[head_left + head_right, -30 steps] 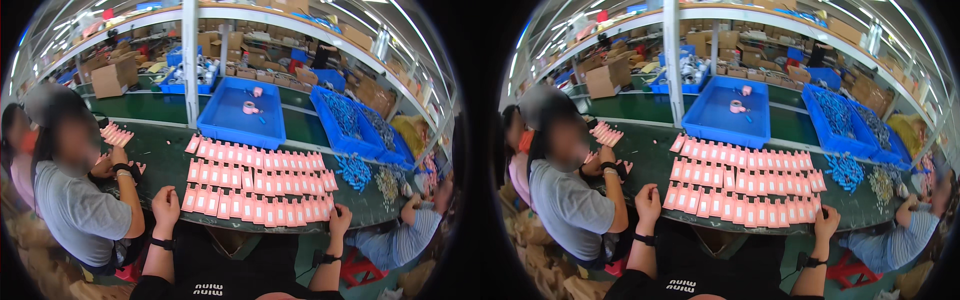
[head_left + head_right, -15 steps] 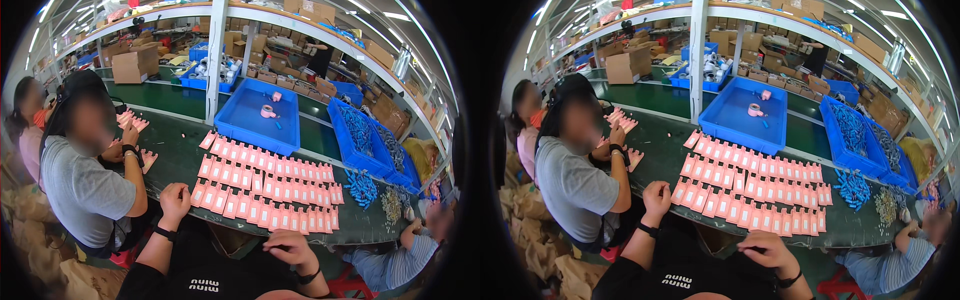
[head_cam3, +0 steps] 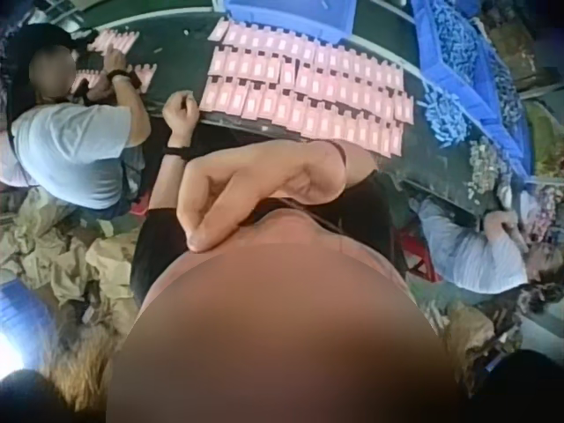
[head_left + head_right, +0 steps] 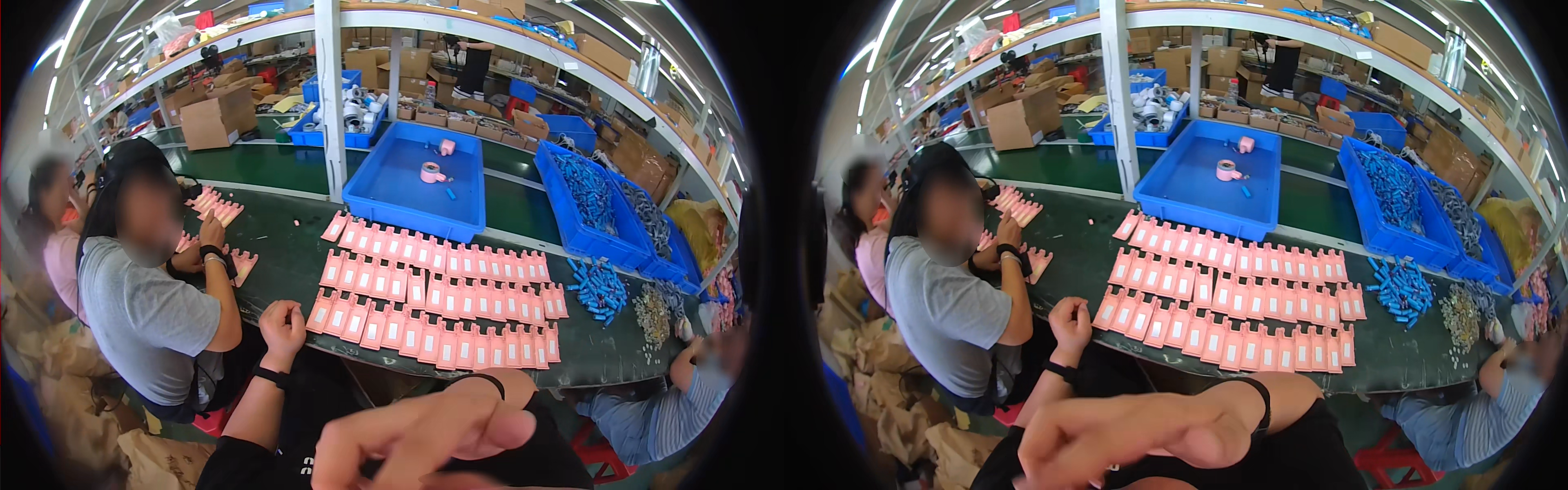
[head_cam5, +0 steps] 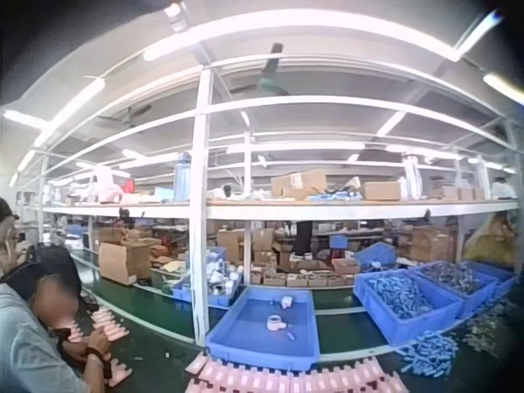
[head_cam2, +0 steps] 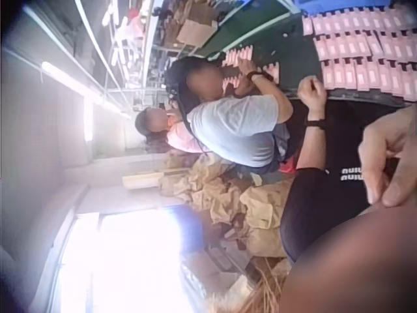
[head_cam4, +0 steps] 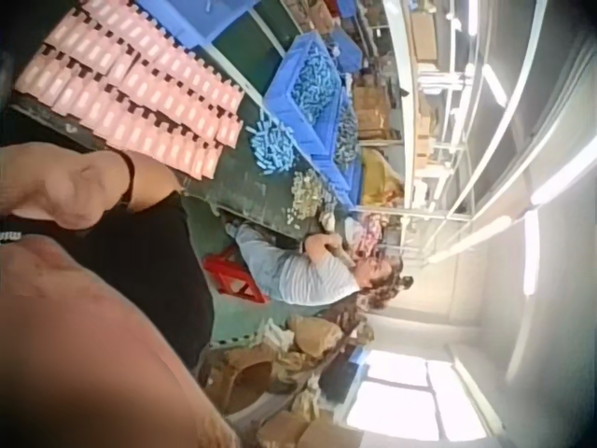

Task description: Assembling small components into pink sleeves/tags at a factory workbench.

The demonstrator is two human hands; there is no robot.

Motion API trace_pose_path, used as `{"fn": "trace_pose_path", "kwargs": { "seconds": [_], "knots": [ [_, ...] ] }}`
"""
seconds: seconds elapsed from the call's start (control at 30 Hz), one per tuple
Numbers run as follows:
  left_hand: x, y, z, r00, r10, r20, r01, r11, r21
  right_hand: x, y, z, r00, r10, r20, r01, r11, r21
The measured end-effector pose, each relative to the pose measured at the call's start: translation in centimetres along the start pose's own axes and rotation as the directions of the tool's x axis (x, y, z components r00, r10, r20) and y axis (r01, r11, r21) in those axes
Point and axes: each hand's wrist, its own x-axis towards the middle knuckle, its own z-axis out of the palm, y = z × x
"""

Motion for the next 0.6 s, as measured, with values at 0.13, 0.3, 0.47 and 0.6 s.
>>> {"fn": "trace_pose_path", "kwargs": {
  "seconds": [0.13, 0.3, 0.47, 0.6],
  "knots": [
    [-0.2, -0.2, -0.9, 0.999, 0.030, -0.012, -0.030, 0.998, 0.049, 1.5, -5.9, -1.4, 0.925, 0.364, 0.108, -0.339, 0.921, -0.193],
    [0.0, 0.4, -0.7, 1.000, 0.011, 0.018, -0.012, 0.998, 0.054, 0.6, -5.0, -3.0, 0.962, 0.244, 0.126, -0.205, 0.943, -0.263],
    [0.1, 0.1, -0.7, 1.000, 0.012, 0.010, -0.012, 0.999, 0.053, 1.6, -6.1, -3.4, 0.942, 0.300, 0.151, -0.266, 0.941, -0.210],
    [-0.2, 0.1, -1.0, 1.000, 0.001, 0.002, -0.001, 0.999, 0.052, 1.6, -6.2, -3.8, 0.944, 0.280, 0.175, -0.245, 0.950, -0.195]
  ]
}}
